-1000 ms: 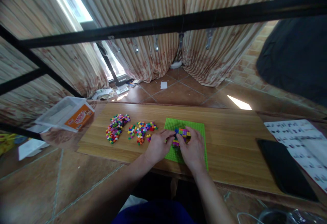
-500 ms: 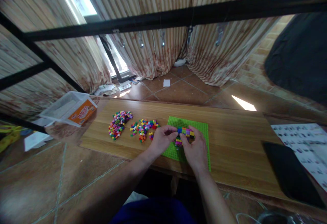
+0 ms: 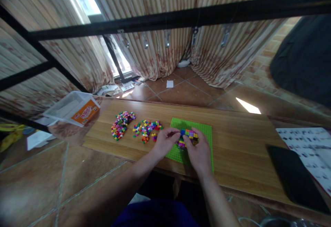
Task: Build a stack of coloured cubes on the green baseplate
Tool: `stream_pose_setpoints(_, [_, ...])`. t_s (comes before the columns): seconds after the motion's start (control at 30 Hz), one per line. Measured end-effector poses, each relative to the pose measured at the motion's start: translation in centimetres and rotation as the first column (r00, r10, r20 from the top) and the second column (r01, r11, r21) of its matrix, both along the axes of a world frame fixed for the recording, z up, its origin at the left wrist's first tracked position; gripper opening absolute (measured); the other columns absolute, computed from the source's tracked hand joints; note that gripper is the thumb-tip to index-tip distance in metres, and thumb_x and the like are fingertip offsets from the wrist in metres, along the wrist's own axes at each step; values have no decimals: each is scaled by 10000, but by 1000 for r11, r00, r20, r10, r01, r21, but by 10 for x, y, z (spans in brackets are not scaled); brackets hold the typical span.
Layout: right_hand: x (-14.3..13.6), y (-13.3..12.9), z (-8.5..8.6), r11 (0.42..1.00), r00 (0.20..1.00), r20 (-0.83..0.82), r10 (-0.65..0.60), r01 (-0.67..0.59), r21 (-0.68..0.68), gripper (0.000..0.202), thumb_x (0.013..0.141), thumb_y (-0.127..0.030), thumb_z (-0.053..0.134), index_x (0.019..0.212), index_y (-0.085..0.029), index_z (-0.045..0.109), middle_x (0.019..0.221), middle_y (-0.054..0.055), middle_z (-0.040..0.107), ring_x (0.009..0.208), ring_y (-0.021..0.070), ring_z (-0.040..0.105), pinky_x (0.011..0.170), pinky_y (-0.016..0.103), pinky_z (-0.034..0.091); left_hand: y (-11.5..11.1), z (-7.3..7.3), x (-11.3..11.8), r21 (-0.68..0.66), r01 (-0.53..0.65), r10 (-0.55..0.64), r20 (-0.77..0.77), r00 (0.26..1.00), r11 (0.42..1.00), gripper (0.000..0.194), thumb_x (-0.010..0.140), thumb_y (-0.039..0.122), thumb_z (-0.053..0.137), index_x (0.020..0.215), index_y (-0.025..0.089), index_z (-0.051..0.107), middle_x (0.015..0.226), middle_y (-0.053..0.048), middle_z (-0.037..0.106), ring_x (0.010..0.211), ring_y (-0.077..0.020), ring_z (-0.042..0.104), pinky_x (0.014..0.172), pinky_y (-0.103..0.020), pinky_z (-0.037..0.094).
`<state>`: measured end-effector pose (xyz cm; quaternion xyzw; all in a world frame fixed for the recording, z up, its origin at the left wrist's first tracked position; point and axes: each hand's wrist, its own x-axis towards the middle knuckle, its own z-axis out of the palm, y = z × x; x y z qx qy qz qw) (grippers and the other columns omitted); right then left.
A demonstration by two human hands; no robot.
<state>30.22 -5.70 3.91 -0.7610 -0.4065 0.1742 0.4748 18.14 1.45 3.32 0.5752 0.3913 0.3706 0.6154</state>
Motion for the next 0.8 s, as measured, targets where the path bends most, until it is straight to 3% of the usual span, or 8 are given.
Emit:
stream_pose_setpoints(0.2, [2, 0, 1, 1000, 994, -108, -13, 14, 11, 546, 822, -594, 545, 1166, -184, 654, 1148, 118, 676, 1029, 256, 620, 929, 446, 457, -1, -1, -1, 8, 12, -12, 5, 1000, 1000, 115, 764, 224, 641, 824, 134, 681, 652, 12, 611, 594, -102, 526, 593, -217, 439])
stream_pose_setpoints(0.37, [0, -1, -2, 1000, 998, -61, 10, -9, 13, 595, 749, -569, 649, 1196, -176, 629, 1168, 122, 662, 1041, 259, 609, 946, 451, 447, -2, 0, -2, 26, 10, -10, -8, 1000, 1000, 123, 769, 232, 642, 830, 134, 686, 671, 7, 619, 611, -104, 529, 599, -216, 436])
stream_pose_setpoints(0.8, [2, 1, -8, 999, 998, -64, 17, -15, 34, 597, 732, -563, 659, 1189, -181, 632, 1162, 123, 666, 1031, 262, 616, 938, 453, 463, -6, 3, -2, 119, -4, 16, -92, 996, 993, 128, 791, 236, 618, 846, 145, 689, 704, -6, 642, 644, -122, 562, 627, -231, 463])
